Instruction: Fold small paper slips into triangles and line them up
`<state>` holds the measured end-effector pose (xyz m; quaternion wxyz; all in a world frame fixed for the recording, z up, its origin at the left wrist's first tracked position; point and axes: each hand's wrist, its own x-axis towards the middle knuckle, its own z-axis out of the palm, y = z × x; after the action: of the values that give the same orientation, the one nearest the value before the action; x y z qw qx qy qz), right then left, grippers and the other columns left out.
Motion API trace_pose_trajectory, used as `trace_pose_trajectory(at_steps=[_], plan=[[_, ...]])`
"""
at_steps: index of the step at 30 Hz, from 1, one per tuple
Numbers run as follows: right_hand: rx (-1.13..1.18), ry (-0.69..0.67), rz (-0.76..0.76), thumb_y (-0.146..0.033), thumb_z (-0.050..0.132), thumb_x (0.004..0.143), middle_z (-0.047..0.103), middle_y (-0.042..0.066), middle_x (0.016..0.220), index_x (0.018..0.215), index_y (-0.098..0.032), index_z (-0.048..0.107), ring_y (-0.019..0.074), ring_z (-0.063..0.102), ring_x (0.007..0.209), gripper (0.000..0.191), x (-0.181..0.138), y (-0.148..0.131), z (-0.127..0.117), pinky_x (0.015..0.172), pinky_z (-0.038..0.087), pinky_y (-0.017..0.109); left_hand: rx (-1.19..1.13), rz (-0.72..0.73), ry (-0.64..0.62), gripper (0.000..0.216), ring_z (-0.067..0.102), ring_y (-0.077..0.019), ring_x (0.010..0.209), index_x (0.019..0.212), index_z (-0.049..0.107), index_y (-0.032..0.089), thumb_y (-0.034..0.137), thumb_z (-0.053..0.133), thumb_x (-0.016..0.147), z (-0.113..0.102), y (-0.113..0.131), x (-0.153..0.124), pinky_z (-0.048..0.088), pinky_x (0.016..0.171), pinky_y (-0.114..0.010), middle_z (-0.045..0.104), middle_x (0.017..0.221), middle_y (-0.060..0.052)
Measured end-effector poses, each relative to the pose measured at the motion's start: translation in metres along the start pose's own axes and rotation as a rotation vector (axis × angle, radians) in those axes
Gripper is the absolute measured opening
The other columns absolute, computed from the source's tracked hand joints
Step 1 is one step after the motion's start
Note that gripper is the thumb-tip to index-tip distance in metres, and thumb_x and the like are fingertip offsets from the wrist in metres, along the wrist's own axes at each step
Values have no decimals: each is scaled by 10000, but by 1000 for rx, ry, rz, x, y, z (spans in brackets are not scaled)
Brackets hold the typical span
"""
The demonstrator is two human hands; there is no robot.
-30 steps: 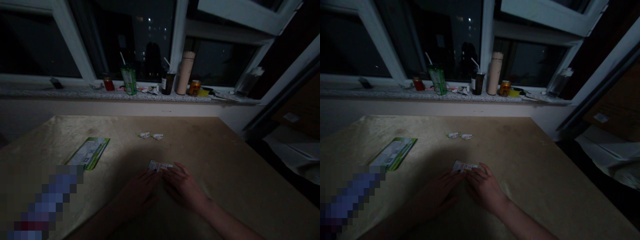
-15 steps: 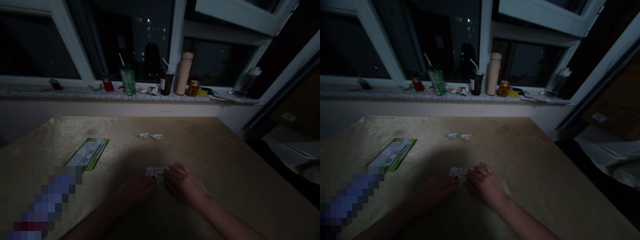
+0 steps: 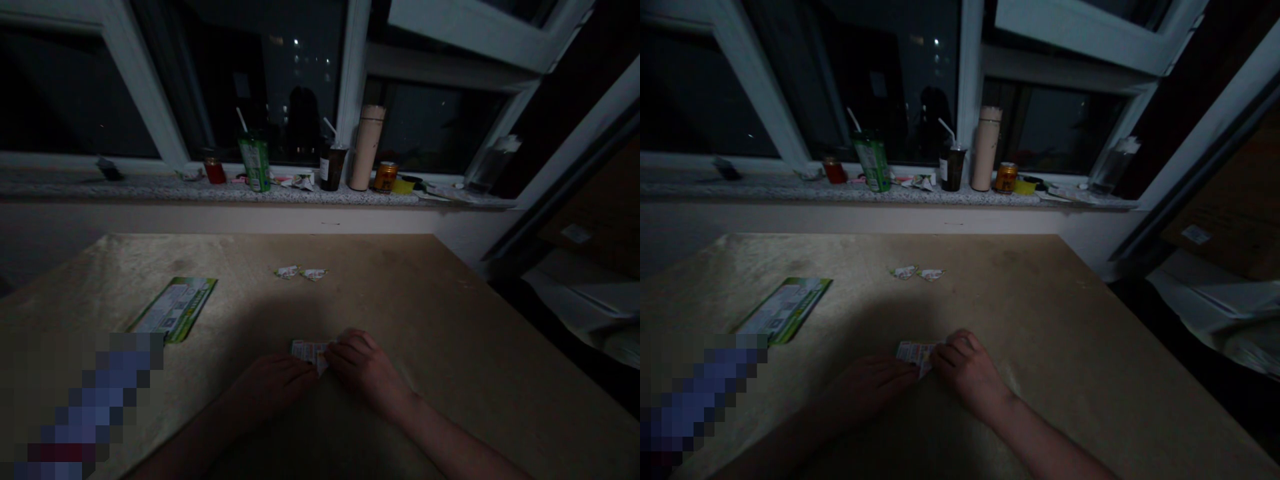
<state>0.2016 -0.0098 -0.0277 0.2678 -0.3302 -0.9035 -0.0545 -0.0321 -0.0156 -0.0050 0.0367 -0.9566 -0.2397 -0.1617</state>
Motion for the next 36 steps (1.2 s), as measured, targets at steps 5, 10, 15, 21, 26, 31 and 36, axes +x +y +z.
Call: trace_pose_trajectory(at_steps=[5, 10, 15, 21, 26, 31, 36], plan=[[0, 47, -24, -195, 510, 920, 687, 21, 888, 988, -197, 621, 163, 572, 842, 130, 1, -1, -2, 875, 423, 352, 31, -48, 66, 237, 669, -148, 814, 1029, 593, 210, 259, 367, 978, 0, 4, 4, 487, 769, -287, 717, 926, -5], [12, 55, -30, -206, 455, 949, 672, 13, 816, 938, -198, 622, 149, 575, 786, 167, 2, -3, -4, 842, 429, 347, 57, -78, 118, 273, 669, -129, 833, 1043, 597, 224, 217, 329, 991, 0, 1, 4, 469, 803, -276, 718, 949, 8], [31, 81, -37, -203, 466, 944, 669, 5, 795, 928, -198, 617, 146, 571, 766, 152, 2, -3, -6, 803, 434, 334, 13, -163, 123, 273, 658, -155, 901, 1079, 592, 221, 198, 345, 967, 0, -5, 3, 467, 861, -316, 706, 1017, -10], [200, 112, 40, -212, 460, 943, 687, 13, 818, 980, -206, 604, 153, 586, 760, 149, 3, -3, -12, 751, 428, 326, -202, -428, 97, 271, 632, -186, 943, 1120, 584, 244, 196, 454, 887, 3, -14, -4, 487, 839, -331, 682, 1053, -18], [350, 117, 177, -220, 467, 938, 671, 15, 792, 934, -199, 613, 146, 583, 748, 147, 5, -3, -17, 782, 392, 339, -282, -528, 45, 243, 642, -203, 903, 1107, 607, 263, 272, 479, 901, 1, -12, -3, 495, 818, -350, 690, 1010, -7], [396, 116, 275, -217, 500, 925, 664, 2, 760, 930, -211, 635, 147, 586, 772, 136, 8, -2, -21, 847, 348, 345, -317, -560, 21, 254, 649, -205, 894, 1110, 620, 253, 304, 484, 902, 0, -10, -1, 501, 816, -343, 694, 1010, -12], [414, 131, 368, -233, 525, 910, 677, 12, 764, 915, -211, 654, 156, 596, 751, 132, 7, -1, -15, 810, 367, 330, -394, -621, 94, 260, 661, -198, 850, 1100, 625, 257, 315, 471, 898, 1, -12, 0, 521, 770, -321, 704, 989, -8]])
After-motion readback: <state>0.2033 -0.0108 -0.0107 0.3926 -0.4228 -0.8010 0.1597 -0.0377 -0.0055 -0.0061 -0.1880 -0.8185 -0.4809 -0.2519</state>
